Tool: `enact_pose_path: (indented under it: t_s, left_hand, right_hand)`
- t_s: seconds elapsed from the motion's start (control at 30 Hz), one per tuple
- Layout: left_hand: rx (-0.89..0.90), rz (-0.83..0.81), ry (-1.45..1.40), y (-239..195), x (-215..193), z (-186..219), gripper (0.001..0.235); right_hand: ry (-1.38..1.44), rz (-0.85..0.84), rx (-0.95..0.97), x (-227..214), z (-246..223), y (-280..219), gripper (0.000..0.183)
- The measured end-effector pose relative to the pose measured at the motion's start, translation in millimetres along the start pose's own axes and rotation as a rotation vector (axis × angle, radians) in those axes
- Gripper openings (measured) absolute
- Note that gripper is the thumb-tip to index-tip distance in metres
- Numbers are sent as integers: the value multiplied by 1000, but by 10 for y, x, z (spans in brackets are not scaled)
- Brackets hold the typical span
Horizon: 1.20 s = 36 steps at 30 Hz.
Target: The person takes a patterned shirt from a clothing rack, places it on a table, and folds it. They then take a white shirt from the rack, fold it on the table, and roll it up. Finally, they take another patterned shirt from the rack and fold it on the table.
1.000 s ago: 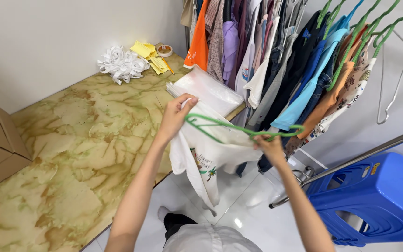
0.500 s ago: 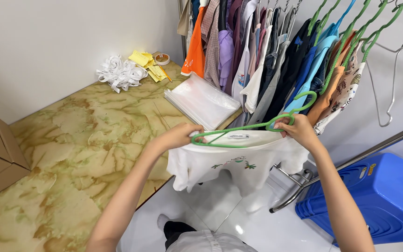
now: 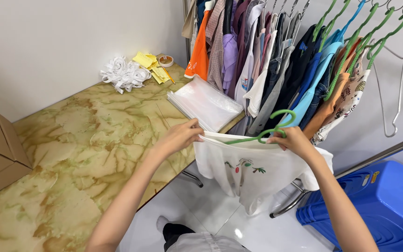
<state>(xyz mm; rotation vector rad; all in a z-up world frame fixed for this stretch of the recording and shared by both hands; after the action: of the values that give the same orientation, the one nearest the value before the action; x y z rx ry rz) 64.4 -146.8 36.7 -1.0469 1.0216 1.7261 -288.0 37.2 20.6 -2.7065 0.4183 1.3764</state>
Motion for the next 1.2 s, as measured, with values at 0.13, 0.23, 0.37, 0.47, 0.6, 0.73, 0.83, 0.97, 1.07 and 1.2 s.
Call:
enact_pose_path:
  t_s: [0.13,0.23,0.37,0.47,0.6,0.73,0.83,0.97,1.07,1.2]
  left_hand:
    - [54,69,-119,53,-105,260,10]
    - [-35,77,-313,92,-151,135,49]
    - [-186,-97,-254,102,-54,-56,50]
    - [-182,-149,-229,172,39,-167,41]
    - [-204,-125,-270,254,90,-314,43]
    - [-199,-82,-340,281,-89,-73,44]
    - [-162,-49,-265,301,-154,-37,56]
    - [-106,-48,-281,428,-138,6,58]
    - [-44,-101,-314,640,207,69,37]
    - [-66,-86,-329,773,131,491,24]
  right_hand:
    - [130,39,1,-29,-77,27,33]
    - [178,93,19,-99,-66,7,40]
    - [211,173,-39,-178,-58,-79,36]
    - [209,215,-55,-214,45,-122,34]
    - [122,185,-39,-209,355,-141,36]
    - [126,173,-35,-165,274,-185,33]
    - [274,288,-38,-221,301,-192,35]
    - [292,322,-67,-205,265,-193,33]
    - [280,293,-53,-189,116,-263,32]
    - [319,234,1,-249,-135,-511,35]
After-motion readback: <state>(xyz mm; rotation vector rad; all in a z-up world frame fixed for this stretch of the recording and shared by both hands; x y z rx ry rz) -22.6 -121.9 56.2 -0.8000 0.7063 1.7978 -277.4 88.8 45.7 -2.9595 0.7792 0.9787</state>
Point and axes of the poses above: each hand's wrist, its own y-axis towards the middle knuckle, its own x-axis out of the palm, z = x × y, the point moved 2 cm from there along y, towards the middle knuckle, and after that the axes turned 3 degrees about x, right-handed, at the moved point
